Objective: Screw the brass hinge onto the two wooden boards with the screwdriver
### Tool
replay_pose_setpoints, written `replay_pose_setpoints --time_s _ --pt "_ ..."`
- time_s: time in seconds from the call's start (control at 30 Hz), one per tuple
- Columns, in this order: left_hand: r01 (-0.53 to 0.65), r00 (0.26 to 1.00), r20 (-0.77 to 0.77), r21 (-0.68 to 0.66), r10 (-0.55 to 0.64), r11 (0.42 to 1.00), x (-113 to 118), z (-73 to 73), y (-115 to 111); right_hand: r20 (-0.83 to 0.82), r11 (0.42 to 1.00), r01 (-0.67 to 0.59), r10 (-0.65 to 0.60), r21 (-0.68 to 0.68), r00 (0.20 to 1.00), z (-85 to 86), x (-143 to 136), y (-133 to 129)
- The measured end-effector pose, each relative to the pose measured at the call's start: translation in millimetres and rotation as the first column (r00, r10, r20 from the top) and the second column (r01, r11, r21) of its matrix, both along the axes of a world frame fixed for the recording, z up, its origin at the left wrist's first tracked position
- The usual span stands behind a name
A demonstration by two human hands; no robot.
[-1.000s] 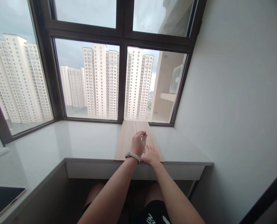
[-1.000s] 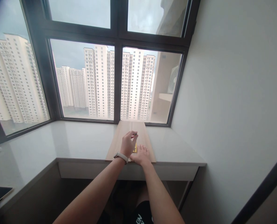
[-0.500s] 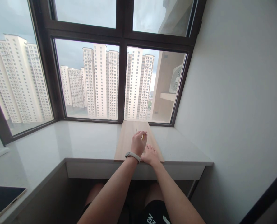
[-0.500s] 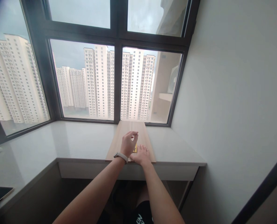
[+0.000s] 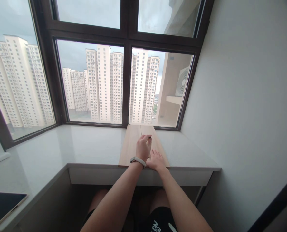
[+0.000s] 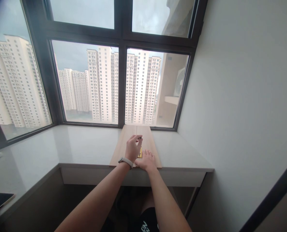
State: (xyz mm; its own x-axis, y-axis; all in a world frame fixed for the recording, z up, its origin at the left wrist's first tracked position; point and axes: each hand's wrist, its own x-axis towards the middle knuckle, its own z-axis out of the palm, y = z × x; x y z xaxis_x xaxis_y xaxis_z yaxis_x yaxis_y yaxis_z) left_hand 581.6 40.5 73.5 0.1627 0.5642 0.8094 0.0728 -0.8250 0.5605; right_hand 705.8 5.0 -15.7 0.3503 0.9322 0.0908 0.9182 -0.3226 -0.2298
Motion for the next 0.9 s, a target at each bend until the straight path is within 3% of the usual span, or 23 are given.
replay_pose_setpoints --time_s 0.27,0.63,0.9 --pt "-0.009 1.000 0.005 -0.004 0.009 1.000 1.1 -3.8 2.5 0.005 1.000 -0.002 0.002 -0.008 1.000 0.5 0.2 0.7" --pt "0.016 0.999 -0.047 -0.006 -0.017 1.000 2.9 -0.4 -0.2 0.006 1.000 -0.011 0.011 0.000 1.000 0.6 -0.1 -0.1" --pt "-0.037 0.998 -0.051 -0.003 0.037 0.999 2.7 5.1 -3.7 0.005 1.000 -0.011 0.010 0.007 1.000 -1.1 0.2 0.8"
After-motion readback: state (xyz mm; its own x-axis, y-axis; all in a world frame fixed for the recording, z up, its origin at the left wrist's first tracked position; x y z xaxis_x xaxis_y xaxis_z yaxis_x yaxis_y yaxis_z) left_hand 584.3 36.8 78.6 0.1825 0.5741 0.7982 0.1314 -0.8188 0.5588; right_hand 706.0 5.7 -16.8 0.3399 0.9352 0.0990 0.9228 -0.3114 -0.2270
